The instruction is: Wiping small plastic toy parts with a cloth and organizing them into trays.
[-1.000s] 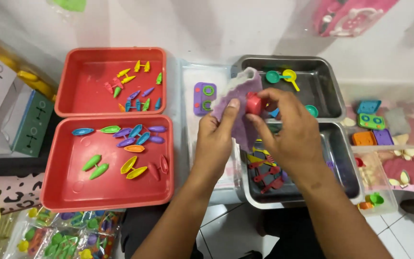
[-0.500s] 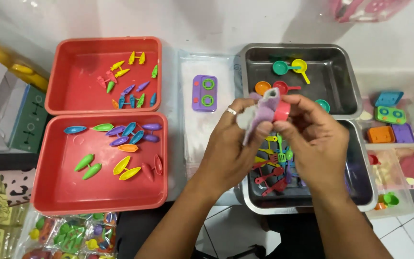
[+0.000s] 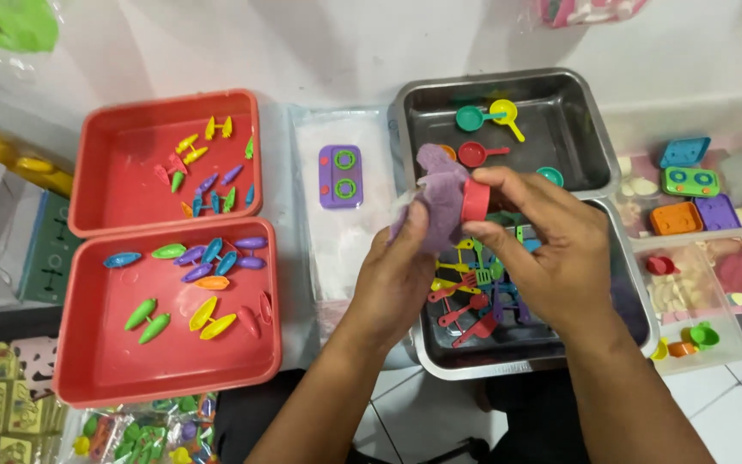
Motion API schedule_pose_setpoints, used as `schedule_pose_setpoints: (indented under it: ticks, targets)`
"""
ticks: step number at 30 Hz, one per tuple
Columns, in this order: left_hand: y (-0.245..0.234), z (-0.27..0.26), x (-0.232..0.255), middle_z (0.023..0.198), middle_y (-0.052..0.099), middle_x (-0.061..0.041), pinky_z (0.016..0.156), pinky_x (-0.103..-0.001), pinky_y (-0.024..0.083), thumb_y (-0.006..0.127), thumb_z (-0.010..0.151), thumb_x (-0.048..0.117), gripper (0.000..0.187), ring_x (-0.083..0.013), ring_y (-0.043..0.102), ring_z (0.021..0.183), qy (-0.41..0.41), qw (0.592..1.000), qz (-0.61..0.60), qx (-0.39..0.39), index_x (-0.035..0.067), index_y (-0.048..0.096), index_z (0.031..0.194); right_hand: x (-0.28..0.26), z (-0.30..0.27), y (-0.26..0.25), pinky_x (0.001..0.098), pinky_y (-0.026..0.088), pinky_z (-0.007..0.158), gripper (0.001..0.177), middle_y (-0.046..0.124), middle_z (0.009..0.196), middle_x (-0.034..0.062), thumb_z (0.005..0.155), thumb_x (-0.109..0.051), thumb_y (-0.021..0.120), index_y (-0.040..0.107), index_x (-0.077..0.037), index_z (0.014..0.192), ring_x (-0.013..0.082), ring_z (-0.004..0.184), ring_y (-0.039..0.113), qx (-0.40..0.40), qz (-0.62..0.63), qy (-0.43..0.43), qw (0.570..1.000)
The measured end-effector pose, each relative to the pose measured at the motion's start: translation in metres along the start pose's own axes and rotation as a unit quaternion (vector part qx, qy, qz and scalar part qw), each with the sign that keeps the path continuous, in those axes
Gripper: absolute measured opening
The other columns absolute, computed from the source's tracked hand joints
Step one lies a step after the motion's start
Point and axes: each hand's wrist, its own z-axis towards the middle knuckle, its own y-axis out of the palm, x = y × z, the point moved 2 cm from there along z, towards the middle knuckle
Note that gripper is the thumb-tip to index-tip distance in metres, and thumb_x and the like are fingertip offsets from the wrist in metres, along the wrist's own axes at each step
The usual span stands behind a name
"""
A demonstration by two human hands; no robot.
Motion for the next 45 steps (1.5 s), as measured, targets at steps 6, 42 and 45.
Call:
schedule_pose_setpoints:
  ticks: [6, 42, 45]
  targets:
    - [0.012, 0.002, 0.029, 0.14, 0.046, -0.019, 0.107, -0.037, 0.04, 0.047, 0.105, 0.024, 0.036, -0.0295, 0.049, 0.126, 0.153, 0.838, 0.524, 0.002, -0.003, 0.07, 0.097, -0.001, -0.002, 0.02, 0.033, 0.054, 0.08, 0.045, 0.073, 0.114, 0.0172, 0.084, 0.004, 0.082, 0.067, 0.006, 0.126, 0.0231, 0.091, 0.068, 0.065, -0.079, -0.071, 0.992]
    - [-0.009, -0.002, 0.029, 0.114, 0.069, -0.012, 0.09, -0.027, 0.052, 0.048, 0.111, 0.027, 0.036, -0.0124, 0.065, 0.1, 0.066, 0.996, 0.032, 0.04, -0.005, 0.061, 0.122, -0.002, 0.005, 0.026, 0.0374, 0.052, 0.098, 0.052, 0.075, 0.117, 0.0092, 0.073, -0.008, 0.089, 0.071, -0.001, 0.121, 0.026, 0.108, 0.064, 0.05, -0.09, -0.055, 0.993]
    - [-0.014, -0.005, 0.016, 0.112, 0.066, -0.011, 0.092, -0.029, 0.051, 0.051, 0.106, 0.032, 0.04, -0.0139, 0.063, 0.1, 0.038, 0.994, 0.047, 0.087, -0.005, 0.06, 0.121, -0.001, 0.009, 0.027, 0.033, 0.052, 0.087, 0.048, 0.072, 0.109, 0.0102, 0.072, -0.002, 0.085, 0.07, -0.001, 0.118, 0.0225, 0.097, 0.065, 0.058, -0.075, 0.002, 0.995]
